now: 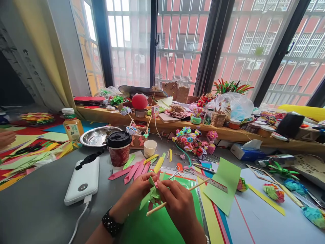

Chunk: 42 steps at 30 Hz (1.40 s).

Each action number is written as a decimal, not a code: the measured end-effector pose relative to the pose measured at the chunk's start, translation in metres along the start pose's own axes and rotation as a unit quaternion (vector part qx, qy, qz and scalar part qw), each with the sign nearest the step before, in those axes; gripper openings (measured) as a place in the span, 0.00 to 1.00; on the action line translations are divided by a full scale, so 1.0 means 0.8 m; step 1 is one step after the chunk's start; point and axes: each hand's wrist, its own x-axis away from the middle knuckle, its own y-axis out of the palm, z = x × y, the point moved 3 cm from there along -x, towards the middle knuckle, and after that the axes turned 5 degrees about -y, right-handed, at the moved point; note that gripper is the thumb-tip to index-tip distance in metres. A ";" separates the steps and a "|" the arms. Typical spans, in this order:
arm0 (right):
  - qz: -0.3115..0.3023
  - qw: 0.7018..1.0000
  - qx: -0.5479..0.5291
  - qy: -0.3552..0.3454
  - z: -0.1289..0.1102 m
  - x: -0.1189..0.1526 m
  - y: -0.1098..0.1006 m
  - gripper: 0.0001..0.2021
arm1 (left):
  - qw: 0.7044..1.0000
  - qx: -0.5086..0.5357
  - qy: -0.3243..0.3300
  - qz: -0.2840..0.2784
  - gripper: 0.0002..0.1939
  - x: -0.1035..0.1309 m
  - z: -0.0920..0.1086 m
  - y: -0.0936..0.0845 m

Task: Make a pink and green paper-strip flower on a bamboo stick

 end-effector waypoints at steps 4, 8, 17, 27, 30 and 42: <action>-0.008 0.999 -0.012 0.034 0.003 -0.003 0.001 0.08 | 0.999 -0.029 0.004 0.017 0.17 -0.001 0.004 -0.002; -0.013 0.996 -0.037 0.075 0.009 -0.007 0.003 0.09 | 0.995 -0.086 0.024 0.048 0.19 -0.002 0.007 -0.006; -0.004 0.995 -0.024 0.092 0.005 -0.002 0.008 0.09 | 0.993 -0.096 0.025 0.069 0.21 -0.003 0.005 -0.008; -0.018 0.996 0.074 -0.051 -0.009 -0.001 0.002 0.10 | 0.998 -0.053 -0.001 0.044 0.19 -0.004 0.004 -0.010; -0.009 0.998 0.052 -0.045 -0.007 -0.004 -0.002 0.10 | 0.998 -0.044 -0.005 0.037 0.20 -0.005 0.005 -0.009; 0.039 0.999 -0.007 0.025 0.001 -0.009 -0.007 0.06 | 0.999 -0.030 0.012 0.013 0.17 0.000 0.010 -0.006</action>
